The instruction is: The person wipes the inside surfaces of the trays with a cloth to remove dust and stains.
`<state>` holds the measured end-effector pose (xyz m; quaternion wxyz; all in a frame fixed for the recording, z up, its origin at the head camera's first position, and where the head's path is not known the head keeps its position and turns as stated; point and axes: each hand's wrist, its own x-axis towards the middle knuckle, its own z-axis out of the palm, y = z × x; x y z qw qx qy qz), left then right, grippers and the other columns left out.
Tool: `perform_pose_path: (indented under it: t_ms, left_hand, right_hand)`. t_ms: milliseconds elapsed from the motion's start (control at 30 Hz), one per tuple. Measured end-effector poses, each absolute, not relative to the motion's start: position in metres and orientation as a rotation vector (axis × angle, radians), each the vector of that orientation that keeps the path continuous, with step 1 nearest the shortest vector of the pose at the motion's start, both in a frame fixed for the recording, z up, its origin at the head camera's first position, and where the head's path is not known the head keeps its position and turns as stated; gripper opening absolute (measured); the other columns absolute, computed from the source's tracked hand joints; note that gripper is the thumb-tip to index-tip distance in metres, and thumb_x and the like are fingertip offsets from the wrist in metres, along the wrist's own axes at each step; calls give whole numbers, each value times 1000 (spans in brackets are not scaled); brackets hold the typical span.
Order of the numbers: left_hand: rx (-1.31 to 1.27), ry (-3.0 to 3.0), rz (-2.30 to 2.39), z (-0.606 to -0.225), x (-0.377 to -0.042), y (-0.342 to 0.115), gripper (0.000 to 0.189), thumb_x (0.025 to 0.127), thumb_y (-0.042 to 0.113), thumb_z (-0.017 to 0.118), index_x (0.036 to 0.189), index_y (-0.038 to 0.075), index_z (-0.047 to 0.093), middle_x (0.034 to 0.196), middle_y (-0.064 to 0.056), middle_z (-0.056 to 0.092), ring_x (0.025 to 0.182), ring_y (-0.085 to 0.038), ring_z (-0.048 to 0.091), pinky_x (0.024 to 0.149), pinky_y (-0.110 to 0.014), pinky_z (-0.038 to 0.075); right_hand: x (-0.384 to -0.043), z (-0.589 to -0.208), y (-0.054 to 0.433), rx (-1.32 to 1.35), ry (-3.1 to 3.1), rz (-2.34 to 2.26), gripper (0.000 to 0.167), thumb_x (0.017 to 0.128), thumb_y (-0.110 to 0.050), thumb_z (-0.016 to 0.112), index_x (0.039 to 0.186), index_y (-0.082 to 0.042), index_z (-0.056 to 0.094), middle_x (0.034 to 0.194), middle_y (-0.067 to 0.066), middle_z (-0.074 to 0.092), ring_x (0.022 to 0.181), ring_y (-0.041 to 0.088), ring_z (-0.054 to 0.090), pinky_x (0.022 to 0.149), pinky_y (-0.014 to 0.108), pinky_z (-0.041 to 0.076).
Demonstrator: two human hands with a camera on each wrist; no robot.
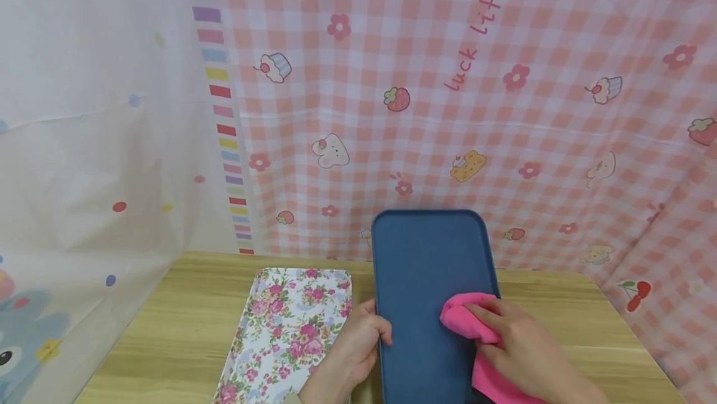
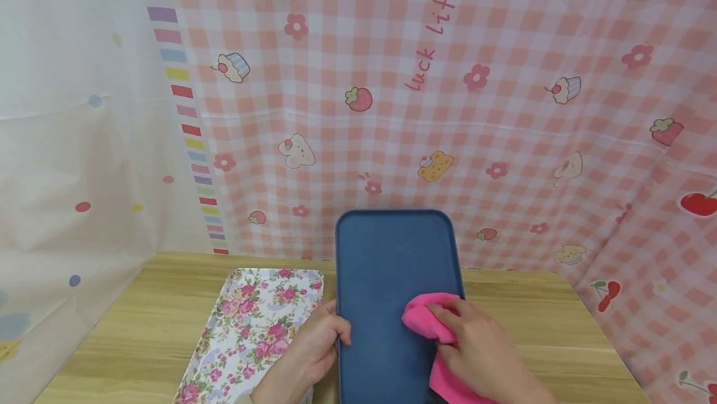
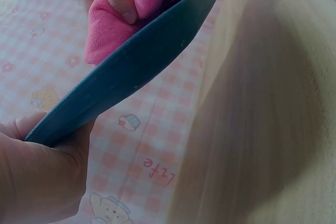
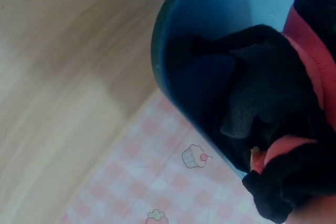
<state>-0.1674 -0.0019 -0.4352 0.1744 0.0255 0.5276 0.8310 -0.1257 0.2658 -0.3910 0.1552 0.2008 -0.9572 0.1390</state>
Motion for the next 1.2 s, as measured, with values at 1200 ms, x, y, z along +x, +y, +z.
perform_pose_path:
  t_ms: [1200]
  left_hand:
    - [74,1495,2373,-435,-168,-2,85,57,-13,44,142,-12,49,139,-11,59,114,-19,57,85,-27,52]
  right_hand:
    - [-113,-391,218,466,-2925,723,47,83,-25,84,129,-19,75,124,-1,65,106,19,64,84,40,60]
